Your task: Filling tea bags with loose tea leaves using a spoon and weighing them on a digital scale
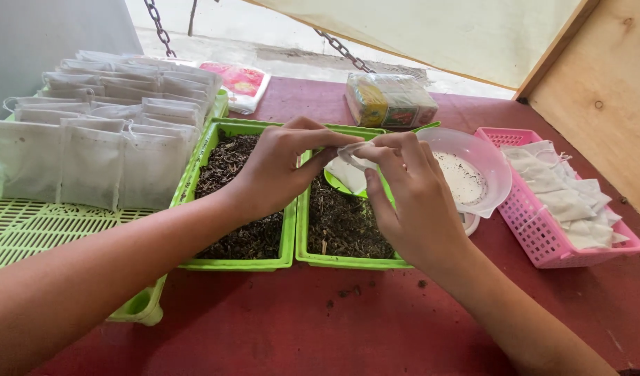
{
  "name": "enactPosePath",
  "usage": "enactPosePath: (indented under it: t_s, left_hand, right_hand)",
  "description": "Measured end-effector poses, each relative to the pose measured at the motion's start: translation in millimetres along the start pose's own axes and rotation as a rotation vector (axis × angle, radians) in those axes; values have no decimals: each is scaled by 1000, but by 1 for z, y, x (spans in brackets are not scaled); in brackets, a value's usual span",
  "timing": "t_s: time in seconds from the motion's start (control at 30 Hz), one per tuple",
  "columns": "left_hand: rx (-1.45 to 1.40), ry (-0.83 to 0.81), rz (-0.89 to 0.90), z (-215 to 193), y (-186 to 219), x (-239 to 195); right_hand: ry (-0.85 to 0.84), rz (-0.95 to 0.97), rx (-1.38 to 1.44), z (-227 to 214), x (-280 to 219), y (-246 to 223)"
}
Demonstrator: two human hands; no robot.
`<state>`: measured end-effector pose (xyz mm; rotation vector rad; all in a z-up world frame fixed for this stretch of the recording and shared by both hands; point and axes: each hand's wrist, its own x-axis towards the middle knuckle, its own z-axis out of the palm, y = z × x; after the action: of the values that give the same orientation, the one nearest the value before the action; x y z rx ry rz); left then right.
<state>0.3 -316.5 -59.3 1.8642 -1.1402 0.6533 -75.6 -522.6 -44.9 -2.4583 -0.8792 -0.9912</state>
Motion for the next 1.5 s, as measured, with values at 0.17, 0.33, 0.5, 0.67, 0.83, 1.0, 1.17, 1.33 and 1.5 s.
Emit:
enactPosePath:
  t_s: [0.17, 0.33, 0.5, 0.67, 0.83, 1.0, 1.17, 1.33, 1.5]
  left_hand:
    - [10, 2, 81, 0, 9, 1]
    - [55, 3, 100, -3, 18, 3]
    - [157, -75, 70, -2, 20, 0]
    - [252, -107, 38, 0, 23, -3]
    - [450, -81, 83, -1, 29, -2]
    - [470, -122, 119, 5, 17, -2]
    - [333, -159, 156, -1, 27, 1]
    - [80, -221, 106, -6, 32, 1]
    - [126, -179, 113, -5, 31, 0]
  right_hand:
    - [17, 52, 137, -2, 3, 2]
    - [100, 71, 186, -13, 7, 2]
    - [72, 106, 243, -16, 8, -3]
    - [67, 339, 370, -6, 5, 3]
    - [102, 828, 861, -10, 14, -4]
    - [59, 775, 835, -11, 11, -1]
    - [14, 615, 628, -10, 6, 7]
    - [42, 99, 344, -17, 5, 4]
    - [27, 77, 355, -19, 8, -3]
